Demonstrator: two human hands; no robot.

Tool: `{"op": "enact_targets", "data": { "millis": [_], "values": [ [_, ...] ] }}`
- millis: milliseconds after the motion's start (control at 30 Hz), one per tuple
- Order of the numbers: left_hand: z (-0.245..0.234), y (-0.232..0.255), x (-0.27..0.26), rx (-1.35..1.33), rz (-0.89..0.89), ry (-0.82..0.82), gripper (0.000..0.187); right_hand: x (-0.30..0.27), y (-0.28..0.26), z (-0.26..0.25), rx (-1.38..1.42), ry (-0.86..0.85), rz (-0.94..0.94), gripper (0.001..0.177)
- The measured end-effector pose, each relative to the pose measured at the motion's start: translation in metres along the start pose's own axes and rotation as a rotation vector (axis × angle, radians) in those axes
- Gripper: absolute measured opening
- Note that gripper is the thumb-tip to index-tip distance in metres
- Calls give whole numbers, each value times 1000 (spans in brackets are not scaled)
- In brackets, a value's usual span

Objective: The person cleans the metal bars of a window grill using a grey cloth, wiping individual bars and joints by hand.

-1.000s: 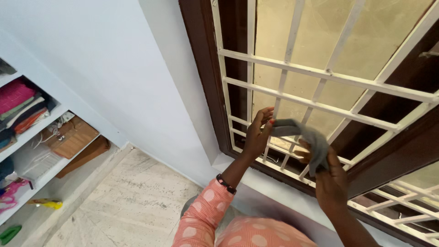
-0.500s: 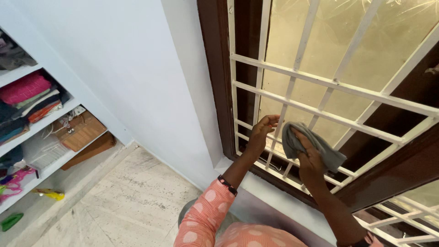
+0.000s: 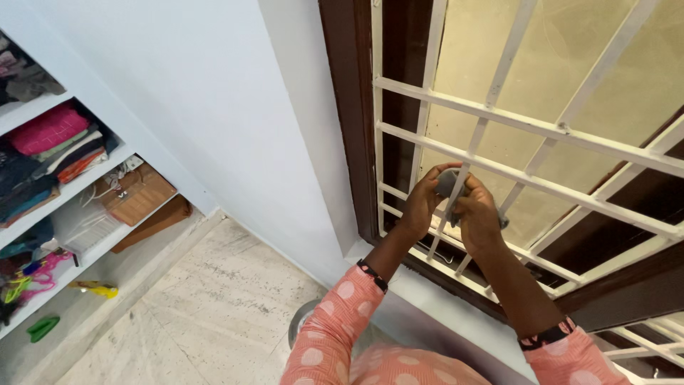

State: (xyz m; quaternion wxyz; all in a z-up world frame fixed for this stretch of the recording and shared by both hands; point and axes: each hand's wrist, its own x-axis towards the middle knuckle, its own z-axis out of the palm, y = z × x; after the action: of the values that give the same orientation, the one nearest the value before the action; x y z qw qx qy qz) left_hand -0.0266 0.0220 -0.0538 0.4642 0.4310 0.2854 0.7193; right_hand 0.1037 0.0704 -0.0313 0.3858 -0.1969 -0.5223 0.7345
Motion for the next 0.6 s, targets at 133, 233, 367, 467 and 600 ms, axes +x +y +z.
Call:
{"op": "enact_targets", "data": {
  "millis": [133, 233, 367, 467, 600],
  "values": [
    [-9, 0, -1, -143, 44, -94, 47, 9, -3, -6, 166, -60, 2, 58],
    [-18, -13, 14, -66, -72, 10, 43, 17, 6, -15, 266, -63, -36, 58],
    [-39, -41, 27, 65, -43, 18, 39, 16, 10, -18, 440, -111, -140, 61],
    [-45, -59, 30, 278, 86, 7, 33, -4, -8, -1, 410, -82, -113, 71],
    [-34, -58, 24, 384, 124, 57, 25, -50, -30, 29, 313, -5, -99, 78]
  ]
}}
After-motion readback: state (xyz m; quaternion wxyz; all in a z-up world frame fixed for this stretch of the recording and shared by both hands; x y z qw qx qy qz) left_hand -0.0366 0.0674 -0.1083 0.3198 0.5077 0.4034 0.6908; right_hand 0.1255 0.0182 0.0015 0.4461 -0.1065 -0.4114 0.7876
